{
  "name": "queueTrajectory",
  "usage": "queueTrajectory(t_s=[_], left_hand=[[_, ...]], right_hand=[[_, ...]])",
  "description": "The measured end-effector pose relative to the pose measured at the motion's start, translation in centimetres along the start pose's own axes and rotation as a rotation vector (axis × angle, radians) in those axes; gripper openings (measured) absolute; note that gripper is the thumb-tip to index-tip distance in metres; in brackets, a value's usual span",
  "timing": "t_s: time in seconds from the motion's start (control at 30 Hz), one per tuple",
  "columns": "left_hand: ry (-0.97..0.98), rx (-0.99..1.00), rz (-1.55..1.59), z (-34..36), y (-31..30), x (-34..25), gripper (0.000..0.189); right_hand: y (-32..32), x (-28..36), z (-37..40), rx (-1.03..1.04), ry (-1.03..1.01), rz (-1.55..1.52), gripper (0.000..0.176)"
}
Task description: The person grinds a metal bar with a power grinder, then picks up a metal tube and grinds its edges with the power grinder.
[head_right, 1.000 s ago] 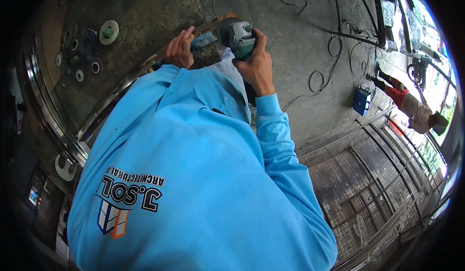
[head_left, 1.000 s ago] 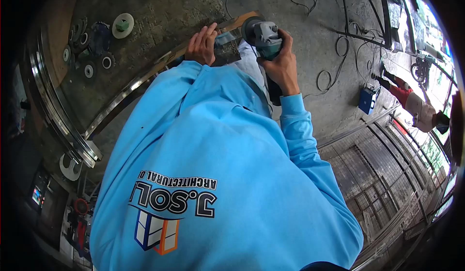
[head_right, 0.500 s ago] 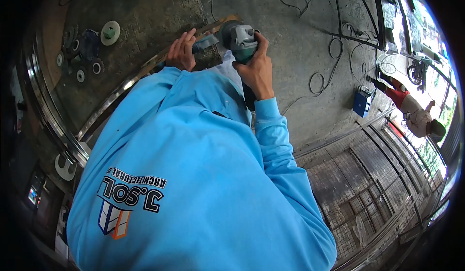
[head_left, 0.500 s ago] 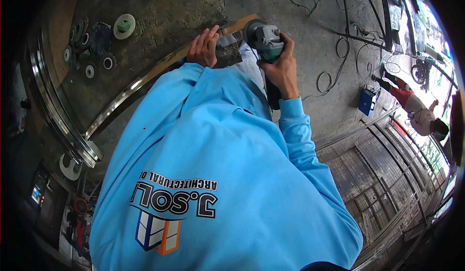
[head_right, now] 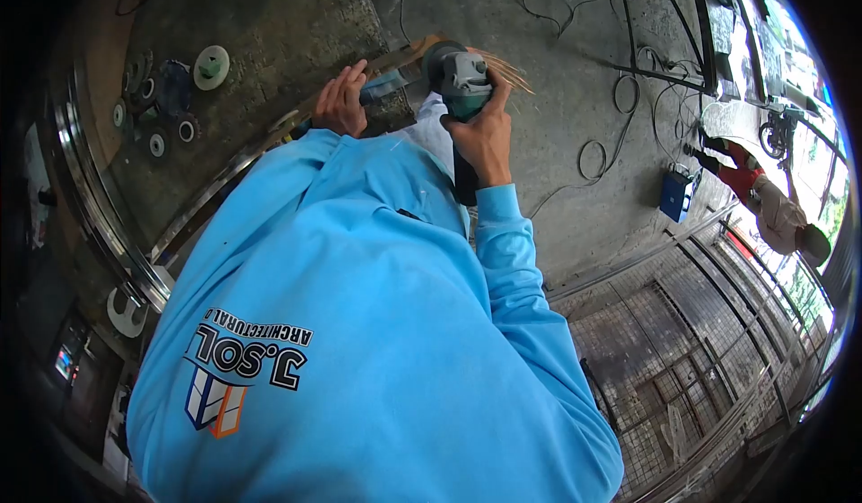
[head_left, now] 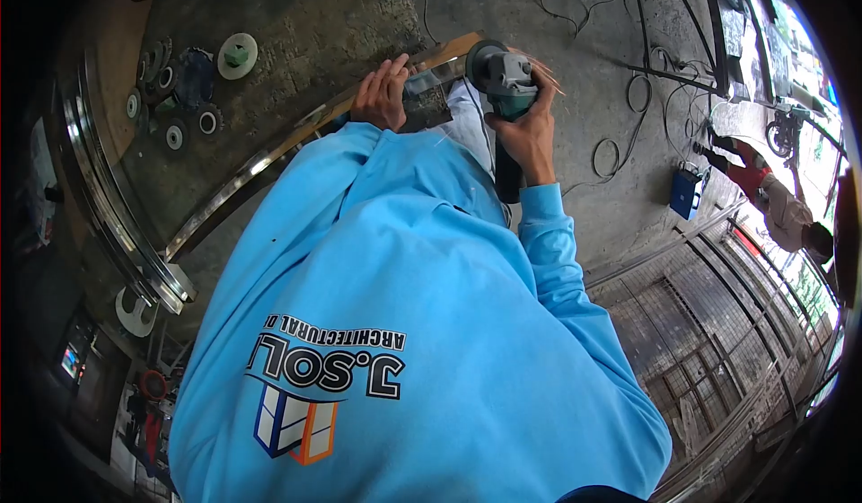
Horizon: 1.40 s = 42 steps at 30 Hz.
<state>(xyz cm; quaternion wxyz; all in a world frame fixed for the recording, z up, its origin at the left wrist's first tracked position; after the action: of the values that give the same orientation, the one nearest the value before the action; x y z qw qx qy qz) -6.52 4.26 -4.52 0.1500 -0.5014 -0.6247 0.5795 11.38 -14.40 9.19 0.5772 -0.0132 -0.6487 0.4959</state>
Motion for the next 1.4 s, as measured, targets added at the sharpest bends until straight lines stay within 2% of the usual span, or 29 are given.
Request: queueTrajectory(t_s=[0.27, 0.3, 0.33, 0.4, 0.47, 0.6, 0.63, 0.67, 0.7, 0.77, 0.8, 0.83, 0.87, 0.9, 0.93, 0.97, 1.03, 1.1, 1.13, 1.17, 1.2, 1.23, 1.27, 1.3, 1.33, 1.4], left_hand=[[-0.010, -0.016, 0.050, -0.1, 0.5, 0.3, 0.051], [-0.033, -0.014, 0.075, 0.0, 0.7, 0.4, 0.032], [-0.071, 0.015, 0.106, 0.3, 0.8, 0.4, 0.035], [-0.127, 0.001, 0.166, 0.5, 1.4, 0.7, 0.037], [-0.194, 0.069, 0.207, 0.6, 1.9, 1.1, 0.049], [-0.145, 0.069, 0.157, 0.5, 2.6, 1.6, 0.056], [-0.141, 0.021, 0.238, 0.0, 2.7, 1.8, 0.055], [-0.275, 0.284, 0.230, 1.3, 1.2, 0.4, 0.068], [-0.221, 0.207, 0.205, 1.1, 1.1, 0.4, 0.068], [-0.172, 0.194, 0.166, 0.2, 1.1, 0.6, 0.063], [-0.164, 0.189, 0.138, -0.6, 0.5, 0.5, 0.061], [-0.170, 0.198, 0.103, -1.0, 0.6, 0.7, 0.059], [-0.189, 0.218, 0.062, -1.2, 0.8, 1.0, 0.056], [-0.166, 0.182, 0.123, -1.0, 1.9, 1.8, 0.059], [-0.167, 0.248, 0.178, -1.7, 1.7, 2.1, 0.060], [-0.161, 0.200, 0.122, -2.2, 1.7, 2.6, 0.060], [-0.108, 0.203, 0.103, -2.8, 2.6, 3.5, 0.061], [-0.082, 0.264, 0.111, -2.9, 3.3, 3.9, 0.062], [-0.154, 0.325, 0.066, -2.6, 2.3, 3.7, 0.062], [-0.220, 0.395, 0.036, -3.2, 1.6, 2.8, 0.062], [-0.278, 0.528, 0.023, -4.0, 0.7, 2.3, 0.056], [-0.278, 0.481, 0.016, -4.1, 0.5, 2.1, 0.057], [-0.278, 0.518, 0.018, -4.7, 0.3, 1.9, 0.063], [-0.335, 0.546, 0.014, -5.1, 1.3, 2.3, 0.071], [-0.390, 0.594, -0.013, -5.8, -2.4, -0.3, 0.072], [-0.329, 0.491, -0.078, -5.7, -3.1, -0.9, 0.069]], right_hand=[[-0.5, -1.6, 1.5, 0.013, -0.061, 0.001, 0.102], [-0.7, -1.7, 1.9, 0.009, 0.021, -0.014, 0.103], [-0.8, -1.8, 2.1, 0.002, 0.095, -0.033, 0.104], [-0.9, -2.9, 2.9, -0.071, 0.065, -0.037, 0.103], [-1.6, -3.3, 3.7, -0.120, 0.075, -0.039, 0.104], [-2.8, -5.0, 5.3, -0.223, 0.100, -0.010, 0.107], [-3.1, -5.1, 5.8, -0.245, 0.132, -0.016, 0.106], [-3.3, -5.5, 6.3, -0.261, 0.097, 0.007, 0.102], [-3.4, -5.5, 6.7, -0.292, 0.104, 0.008, 0.102], [-1.9, -8.0, 7.2, -0.415, 0.018, 0.047, 0.102], [-2.5, -7.5, 7.6, -0.372, 0.109, 0.011, 0.102], [-2.0, -8.7, 7.6, -0.411, 0.075, 0.019, 0.102], [-2.7, -8.4, 7.7, -0.303, 0.275, -0.031, 0.105], [-1.0, -11.0, 8.2, -0.341, 0.379, -0.131, 0.053], [-1.4, -10.8, 8.4, -0.379, 0.263, -0.044, 0.080], [-1.9, -10.3, 8.9, -0.416, 0.160, 0.044, 0.109], [-1.8, -10.5, 8.4, -0.451, 0.212, 0.000, 0.097], [-1.8, -10.4, 8.7, -0.454, 0.254, -0.051, 0.095], [0.5, -12.9, 6.1, -0.599, 0.380, -0.160, 0.096], [1.4, -12.6, 5.2, -0.754, 0.520, -0.249, 0.100], [0.8, -13.3, 7.2, -0.682, 0.281, -0.212, 0.098], [-2.7, -9.1, 9.6, -0.605, 0.050, -0.166, 0.097], [-3.5, -7.4, 10.2, -0.657, 0.043, -0.133, 0.094], [-4.9, -6.0, 11.0, -0.594, 0.136, -0.115, 0.096], [-5.5, -5.9, 11.5, -0.567, 0.103, -0.151, 0.095], [-6.4, -6.2, 12.4, -0.531, 0.085, -0.108, 0.098]])
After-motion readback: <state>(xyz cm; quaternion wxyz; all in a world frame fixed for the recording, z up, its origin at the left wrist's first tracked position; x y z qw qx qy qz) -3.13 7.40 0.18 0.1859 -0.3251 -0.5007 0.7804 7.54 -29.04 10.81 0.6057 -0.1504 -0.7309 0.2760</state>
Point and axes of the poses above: each hand's wrist, its own z-axis away from the middle knuckle, its own y-axis out of the palm, x = y × z, the point moved 1 cm from there along -z, towards the middle knuckle, and after that the axes turned 9 degrees about -y, right-handed, at the moved point
